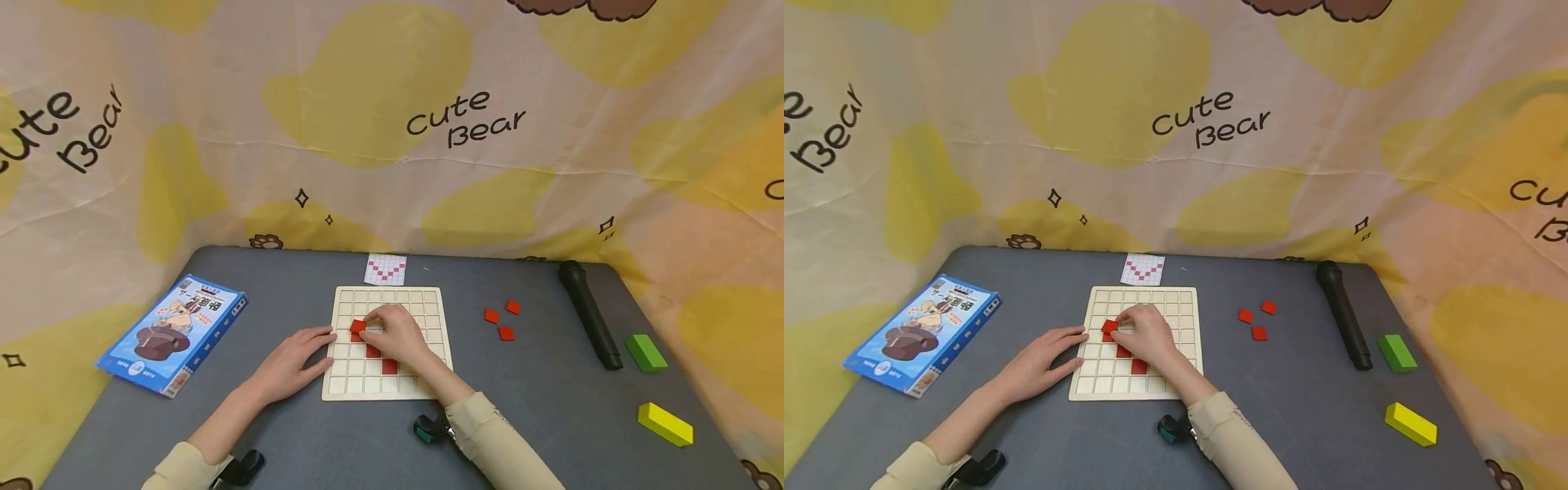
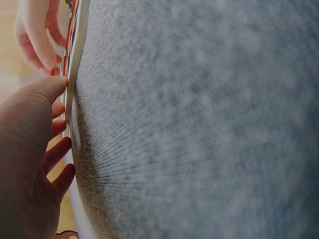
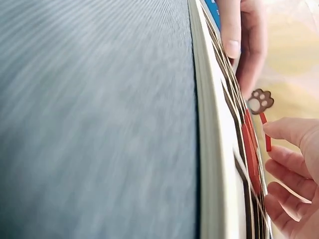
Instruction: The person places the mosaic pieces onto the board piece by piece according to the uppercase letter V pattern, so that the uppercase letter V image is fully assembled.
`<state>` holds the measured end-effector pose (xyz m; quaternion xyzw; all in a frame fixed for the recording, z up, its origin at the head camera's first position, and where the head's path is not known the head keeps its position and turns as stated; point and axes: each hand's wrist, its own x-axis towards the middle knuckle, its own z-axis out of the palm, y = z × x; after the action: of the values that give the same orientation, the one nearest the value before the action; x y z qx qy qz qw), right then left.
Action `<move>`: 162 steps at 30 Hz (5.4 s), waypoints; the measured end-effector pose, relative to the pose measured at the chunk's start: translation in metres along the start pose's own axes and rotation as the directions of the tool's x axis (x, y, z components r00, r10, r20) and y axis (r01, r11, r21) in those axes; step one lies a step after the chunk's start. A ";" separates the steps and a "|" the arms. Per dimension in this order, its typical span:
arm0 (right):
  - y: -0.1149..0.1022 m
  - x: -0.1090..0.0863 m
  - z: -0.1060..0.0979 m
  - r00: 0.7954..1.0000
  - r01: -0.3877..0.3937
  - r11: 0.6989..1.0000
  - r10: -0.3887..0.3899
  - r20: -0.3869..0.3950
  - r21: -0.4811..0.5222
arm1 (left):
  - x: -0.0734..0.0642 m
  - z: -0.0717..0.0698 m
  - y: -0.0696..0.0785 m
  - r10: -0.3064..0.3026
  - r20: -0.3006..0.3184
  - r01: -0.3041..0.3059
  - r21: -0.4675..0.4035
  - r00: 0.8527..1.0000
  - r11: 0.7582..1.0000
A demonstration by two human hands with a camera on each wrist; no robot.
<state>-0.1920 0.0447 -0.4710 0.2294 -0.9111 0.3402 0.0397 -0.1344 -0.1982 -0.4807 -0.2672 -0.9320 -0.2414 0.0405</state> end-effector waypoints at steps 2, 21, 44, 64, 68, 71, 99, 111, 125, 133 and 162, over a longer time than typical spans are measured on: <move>-0.004 0.003 0.003 1.000 0.002 1.000 -0.002 0.008 -0.007 | 0.000 0.000 0.000 -0.001 0.002 0.001 0.002 1.000 1.000; -0.015 0.019 0.023 0.998 -0.046 0.996 0.042 -0.047 -0.079 | 0.000 0.003 -0.001 0.001 0.006 -0.001 0.000 1.000 1.000; 0.019 -0.017 -0.029 0.989 -0.111 0.972 0.129 -0.077 0.208 | 0.000 0.006 -0.003 -0.011 0.007 0.011 -0.002 1.000 1.000; 0.111 -0.066 -0.107 0.954 -0.169 0.986 0.163 -0.250 0.000 | 0.000 0.005 -0.003 -0.017 0.011 0.017 -0.010 1.000 1.000; 0.121 -0.073 -0.120 0.948 -0.211 0.976 0.190 -0.257 -0.057 | 0.000 0.005 -0.004 -0.013 0.010 0.013 -0.007 1.000 1.000; 0.126 -0.077 -0.127 0.943 -0.253 0.962 0.221 -0.249 -0.106 | 0.000 0.005 -0.004 -0.010 0.008 0.010 -0.008 1.000 1.000; 0.119 -0.077 -0.117 0.936 -0.285 0.958 0.281 -0.213 0.009 | 0.000 0.005 -0.003 -0.008 0.011 0.008 -0.001 1.000 1.000; 0.072 -0.066 -0.081 0.972 -0.196 0.979 0.202 -0.123 0.055 | -0.001 0.004 -0.002 0.005 0.002 -0.005 -0.004 1.000 1.000; 0.043 -0.068 -0.053 0.999 -0.030 0.995 0.031 -0.010 0.091 | 0.000 0.003 -0.002 -0.007 0.016 0.008 -0.007 1.000 1.000; 0.037 -0.067 -0.050 1.000 0.005 0.998 -0.006 0.012 0.070 | 0.000 0.003 -0.001 -0.017 0.017 0.017 0.000 1.000 1.000; 0.096 -0.090 -0.113 0.964 -0.155 0.988 0.151 -0.219 -0.003 | -0.001 0.004 0.000 -0.026 0.023 0.026 -0.008 0.999 1.000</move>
<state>-0.1638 0.2157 -0.4630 0.1192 -0.9197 0.3560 0.1153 -0.1338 -0.1968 -0.4840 -0.2579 -0.9349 -0.2426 0.0255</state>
